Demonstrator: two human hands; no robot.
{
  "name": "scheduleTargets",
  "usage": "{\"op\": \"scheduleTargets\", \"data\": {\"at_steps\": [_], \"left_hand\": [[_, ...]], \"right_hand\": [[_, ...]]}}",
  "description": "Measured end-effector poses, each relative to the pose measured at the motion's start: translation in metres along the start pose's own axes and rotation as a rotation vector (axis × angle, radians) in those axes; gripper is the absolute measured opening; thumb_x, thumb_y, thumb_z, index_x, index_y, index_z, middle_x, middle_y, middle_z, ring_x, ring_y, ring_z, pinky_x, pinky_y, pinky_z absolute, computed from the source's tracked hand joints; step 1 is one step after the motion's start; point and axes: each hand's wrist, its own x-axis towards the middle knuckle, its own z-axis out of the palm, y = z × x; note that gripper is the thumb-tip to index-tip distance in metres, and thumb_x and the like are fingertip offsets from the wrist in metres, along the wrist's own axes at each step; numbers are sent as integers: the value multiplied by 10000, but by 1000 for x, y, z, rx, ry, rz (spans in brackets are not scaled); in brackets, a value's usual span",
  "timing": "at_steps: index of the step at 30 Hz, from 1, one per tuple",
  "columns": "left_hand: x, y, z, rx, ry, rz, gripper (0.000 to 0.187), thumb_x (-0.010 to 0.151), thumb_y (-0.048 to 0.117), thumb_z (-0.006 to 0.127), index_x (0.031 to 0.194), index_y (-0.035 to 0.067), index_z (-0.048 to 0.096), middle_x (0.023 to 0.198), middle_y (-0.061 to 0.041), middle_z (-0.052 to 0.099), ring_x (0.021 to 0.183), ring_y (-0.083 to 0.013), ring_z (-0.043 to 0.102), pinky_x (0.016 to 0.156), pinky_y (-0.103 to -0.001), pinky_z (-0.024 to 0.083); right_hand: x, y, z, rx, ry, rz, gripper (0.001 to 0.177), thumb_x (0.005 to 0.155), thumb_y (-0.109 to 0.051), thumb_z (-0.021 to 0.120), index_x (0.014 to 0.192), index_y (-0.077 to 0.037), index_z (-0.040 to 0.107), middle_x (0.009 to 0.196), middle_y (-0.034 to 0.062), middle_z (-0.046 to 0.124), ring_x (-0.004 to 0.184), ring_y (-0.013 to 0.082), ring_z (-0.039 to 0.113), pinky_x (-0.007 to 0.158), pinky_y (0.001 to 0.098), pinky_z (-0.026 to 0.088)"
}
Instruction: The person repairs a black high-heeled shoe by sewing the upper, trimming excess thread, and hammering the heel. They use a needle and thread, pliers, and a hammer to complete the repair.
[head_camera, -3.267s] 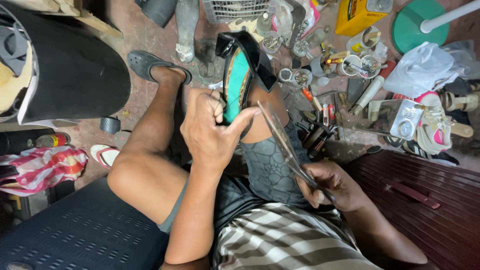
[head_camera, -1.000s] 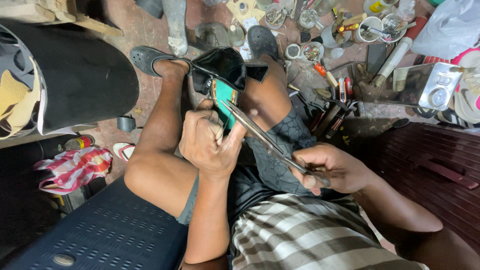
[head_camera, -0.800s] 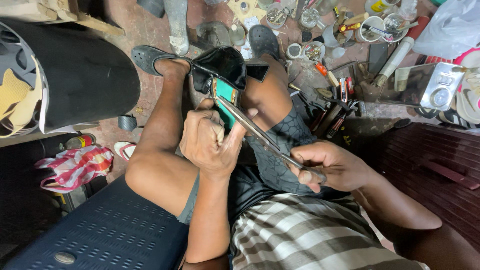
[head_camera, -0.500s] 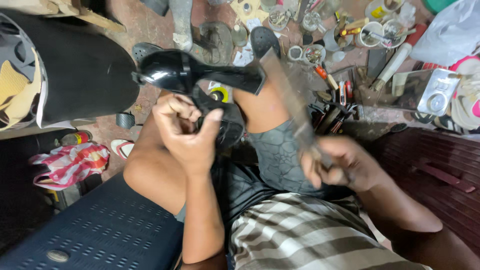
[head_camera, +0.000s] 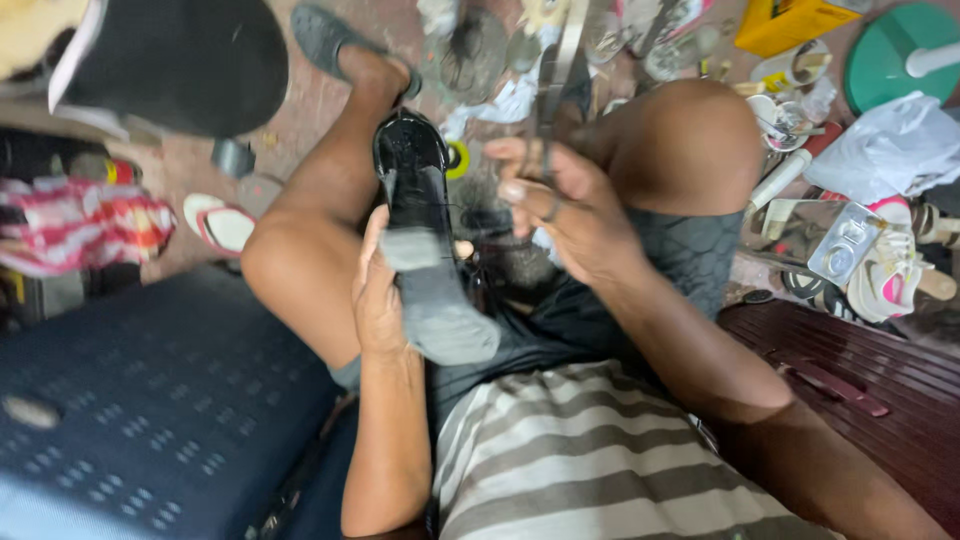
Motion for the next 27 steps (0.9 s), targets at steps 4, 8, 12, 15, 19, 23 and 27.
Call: {"op": "scheduleTargets", "data": {"at_steps": [4, 8, 12, 15, 19, 23, 27], "left_hand": [[-22, 3, -23, -191, 64, -41, 471, 1041, 205, 566, 1424, -61, 503, 1259, -217, 664, 994, -353, 720, 891, -475, 590], [-28, -3, -37, -117, 103, 7, 464, 1056, 205, 559, 1444, -33, 469, 1250, -186, 660, 1008, -302, 712, 912, -435, 585], [-22, -10, -37, 29, 63, 35, 415, 1109, 235, 529, 1427, -29, 482, 1172, -196, 674, 985, -260, 700, 916, -387, 573], [-16, -8, -27, 77, 10, 44, 353, 1109, 194, 549, 1377, -30, 498, 1143, -195, 672, 977, -253, 690, 919, -389, 573], [0, -4, -8, 195, -73, 68, 378, 1029, 128, 583, 1364, -21, 490, 1248, -150, 643, 1108, -211, 660, 1006, -385, 562], [25, -16, 23, 72, -186, 13, 325, 1056, 109, 571, 1341, -35, 511, 1237, -157, 637, 1090, -223, 661, 973, -427, 592], [55, -30, 54, 75, -274, -30, 270, 1079, 94, 520, 1321, -25, 519, 1241, -162, 659, 1078, -223, 687, 972, -419, 606]], "right_hand": [[3, 34, 21, -13, -15, 181, 393, 953, -136, 709, 1310, 20, 661, 899, -19, 610, 662, 50, 538, 604, 206, 440], [-3, 54, 24, -60, -108, 295, 333, 955, -141, 701, 1257, 1, 690, 846, -20, 623, 613, 36, 526, 549, 189, 420], [-1, 65, 31, -142, -113, 314, 207, 943, -135, 716, 1098, -3, 680, 839, 15, 682, 596, 28, 515, 499, 187, 383], [-2, 54, 24, -49, -55, 248, 115, 940, -110, 720, 973, -23, 652, 839, 27, 688, 531, 31, 445, 472, 195, 344], [-24, 11, -8, 79, -34, 244, 139, 922, -98, 750, 926, 5, 656, 713, -20, 528, 531, 51, 435, 467, 222, 339], [-58, -24, -19, 16, -52, 71, 163, 869, -95, 756, 860, 18, 638, 715, 11, 529, 546, 104, 454, 486, 256, 338], [-99, -57, -1, -21, -52, -8, 134, 808, -84, 754, 821, 27, 681, 687, 57, 580, 536, 131, 483, 482, 266, 336]]}}
